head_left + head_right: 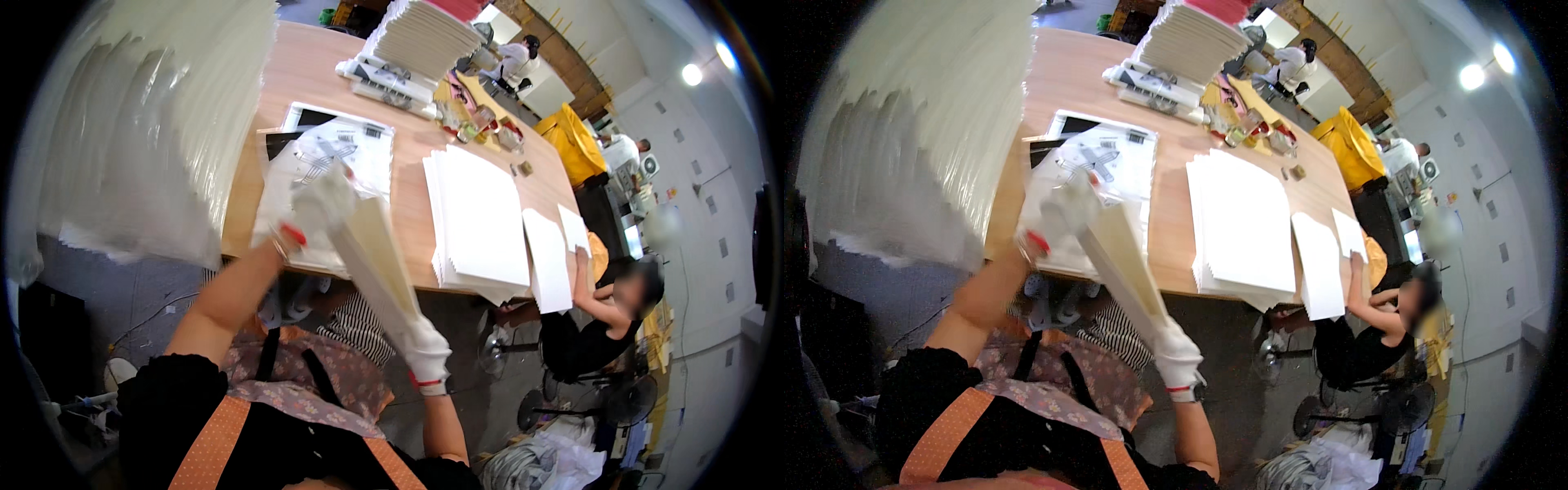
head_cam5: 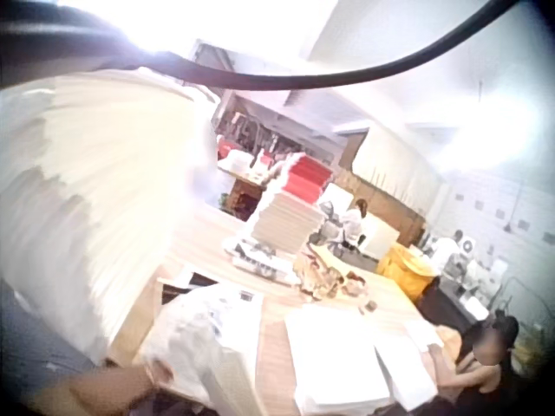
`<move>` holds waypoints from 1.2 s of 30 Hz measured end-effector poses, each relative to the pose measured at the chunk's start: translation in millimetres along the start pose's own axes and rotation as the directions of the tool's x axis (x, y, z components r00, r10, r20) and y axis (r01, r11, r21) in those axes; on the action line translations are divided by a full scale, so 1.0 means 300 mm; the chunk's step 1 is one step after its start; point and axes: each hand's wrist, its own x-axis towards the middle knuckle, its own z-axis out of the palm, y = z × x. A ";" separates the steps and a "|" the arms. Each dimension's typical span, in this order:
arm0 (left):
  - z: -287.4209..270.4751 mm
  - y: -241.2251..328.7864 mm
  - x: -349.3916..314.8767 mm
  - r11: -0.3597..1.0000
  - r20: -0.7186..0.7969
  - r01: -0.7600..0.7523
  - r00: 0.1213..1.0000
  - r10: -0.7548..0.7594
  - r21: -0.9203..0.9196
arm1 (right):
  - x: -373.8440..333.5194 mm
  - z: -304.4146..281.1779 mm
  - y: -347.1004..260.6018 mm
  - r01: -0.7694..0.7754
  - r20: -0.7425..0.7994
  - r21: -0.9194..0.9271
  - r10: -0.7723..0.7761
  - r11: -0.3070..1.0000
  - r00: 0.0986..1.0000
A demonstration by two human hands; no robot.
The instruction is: The person sits on the floor at a table and repeatedly places stacks of white paper into clear plastic bags. They seal each bag and set it aside, continuing the process with multiple stacks of paper.
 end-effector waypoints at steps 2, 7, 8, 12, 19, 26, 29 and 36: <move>0.220 0.003 -0.159 0.760 -0.298 -0.499 0.715 0.633 0.415 | 0.095 0.074 -0.010 -0.042 0.229 0.042 0.031 0.998 0.973; 0.272 0.004 -0.267 0.811 0.060 -0.185 0.964 0.261 -0.555 | 0.244 0.197 0.055 -0.325 0.452 0.447 0.103 0.834 0.886; 0.277 -0.069 -0.258 0.842 0.063 -0.130 0.980 0.191 -0.524 | 0.268 0.170 -0.003 -0.388 0.420 0.504 0.173 0.772 0.891; 0.310 -0.237 -0.302 0.978 0.126 -0.193 0.975 0.182 0.083 | 0.322 0.479 0.002 -0.251 -0.133 0.276 0.295 0.928 0.946; 0.200 -0.517 -0.299 0.983 -0.255 -0.179 0.953 0.163 -0.043 | 0.560 0.492 0.132 -0.348 0.156 0.062 0.335 0.935 0.929; 0.127 -0.512 -0.475 0.856 -0.117 0.397 0.883 -0.455 -0.331 | 0.256 0.424 0.110 -0.338 0.151 0.246 0.309 0.908 0.939; 0.048 -0.398 -0.706 0.780 0.100 0.566 0.822 -0.561 -0.268 | 0.016 0.329 0.008 -0.284 0.239 0.375 0.204 0.883 0.949; -0.099 -0.174 -1.124 0.447 0.446 0.554 0.832 -0.331 -0.702 | -0.593 0.172 -0.232 -0.234 0.269 0.576 0.089 0.783 0.959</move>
